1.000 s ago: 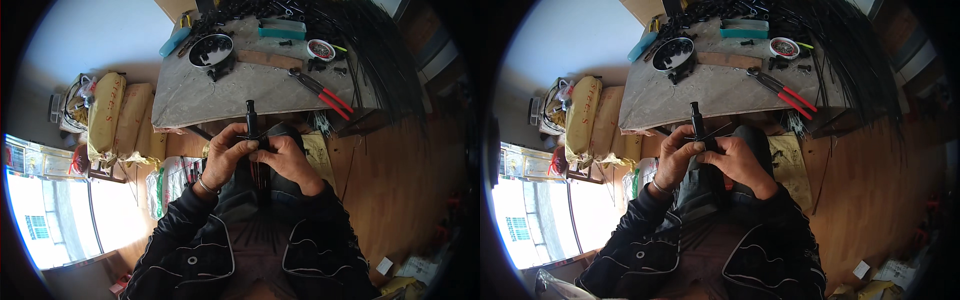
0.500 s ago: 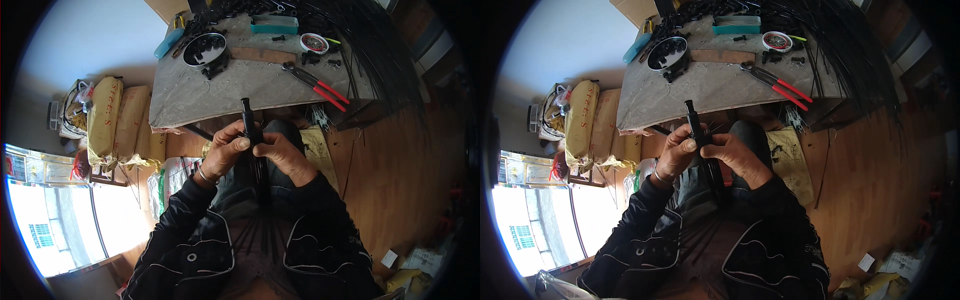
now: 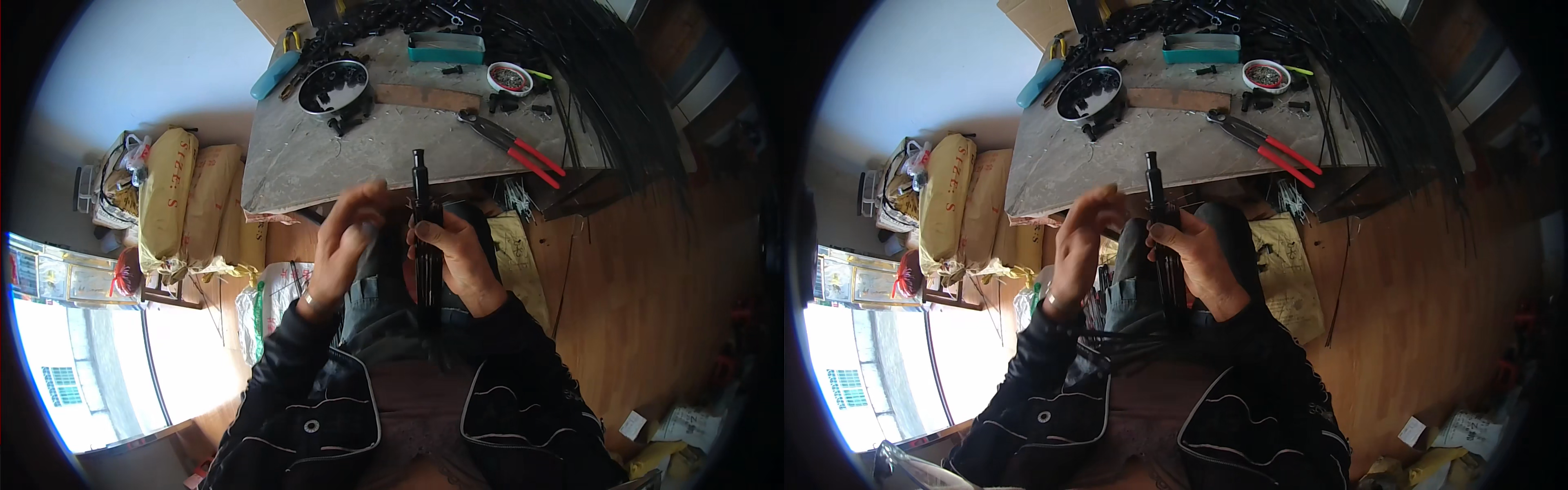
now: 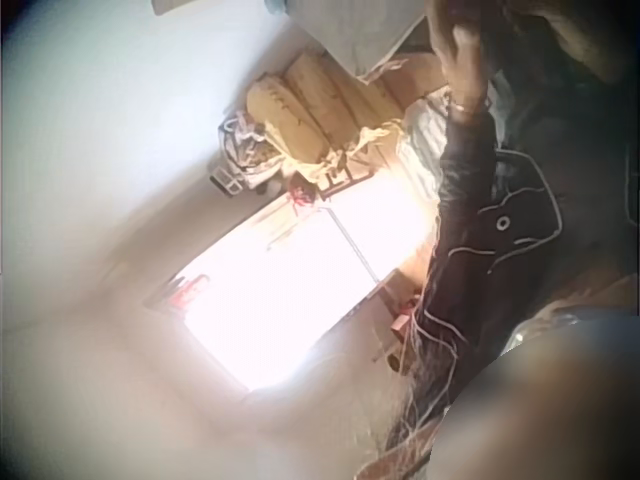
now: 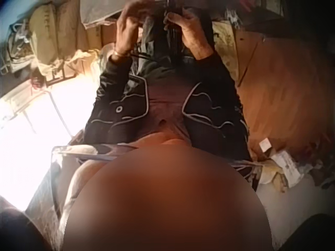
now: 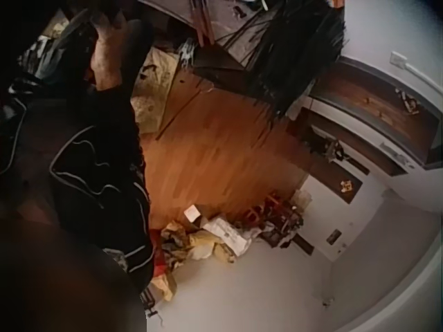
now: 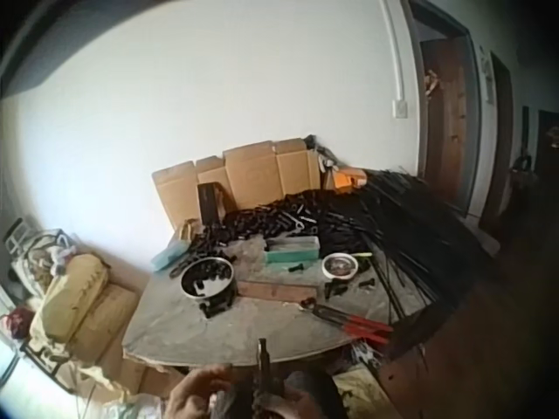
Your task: Inserting black bristles into a circular hub and trimming them with pliers.
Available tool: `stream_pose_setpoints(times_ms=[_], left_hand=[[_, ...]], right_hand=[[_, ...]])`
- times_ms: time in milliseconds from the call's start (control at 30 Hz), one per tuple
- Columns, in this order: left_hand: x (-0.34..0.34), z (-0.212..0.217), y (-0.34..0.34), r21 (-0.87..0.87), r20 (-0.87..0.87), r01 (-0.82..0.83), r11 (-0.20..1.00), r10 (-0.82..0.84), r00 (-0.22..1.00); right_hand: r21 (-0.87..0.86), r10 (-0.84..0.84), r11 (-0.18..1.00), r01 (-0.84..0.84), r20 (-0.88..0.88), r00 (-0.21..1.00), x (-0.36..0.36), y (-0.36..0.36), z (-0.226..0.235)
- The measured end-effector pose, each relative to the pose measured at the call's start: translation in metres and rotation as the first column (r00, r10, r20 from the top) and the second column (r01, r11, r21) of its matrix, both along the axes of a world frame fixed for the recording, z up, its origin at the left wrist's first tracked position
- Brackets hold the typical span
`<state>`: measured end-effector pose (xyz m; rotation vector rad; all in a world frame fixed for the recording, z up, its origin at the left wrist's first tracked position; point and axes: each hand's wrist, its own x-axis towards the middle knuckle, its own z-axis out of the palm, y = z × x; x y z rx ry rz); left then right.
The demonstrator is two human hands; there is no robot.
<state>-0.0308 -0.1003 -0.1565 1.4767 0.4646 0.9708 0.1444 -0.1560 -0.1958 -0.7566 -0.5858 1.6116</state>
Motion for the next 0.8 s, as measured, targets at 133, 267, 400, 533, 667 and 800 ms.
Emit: stream_pose_setpoints(times_ms=[133,267,400,533,667,800], left_hand=[[0.007,0.039,-0.057,-0.276,0.338,0.522,0.807,-0.427,0.839],[0.022,0.044,-0.073,-0.163,-0.123,0.042,0.986,-0.063,0.99],[0.05,0.021,-0.028,-0.133,-0.136,-0.407,0.904,0.39,0.911],[0.052,0.007,0.0,-0.14,-0.158,-0.382,0.913,0.36,0.919],[0.049,0.016,-0.001,-0.215,-0.14,-0.314,0.925,0.289,0.947],[0.045,0.008,-0.003,-0.22,-0.125,-0.339,0.915,0.318,0.94]], right_hand=[[-0.044,-0.115,0.992,0.116,0.01,0.993,0.001,0.003,0.001],[-0.05,-0.181,0.981,0.187,0.111,0.977,-0.003,0.002,0.015],[0.06,-0.338,0.941,0.332,0.159,0.928,-0.02,0.01,0.019],[0.188,-0.444,0.89,0.416,0.148,0.884,-0.03,0.015,0.008],[0.285,-0.53,0.833,0.474,0.165,0.832,-0.031,0.015,0.005],[0.549,-0.65,0.752,0.365,0.524,0.55,-0.019,0.008,0.005]])
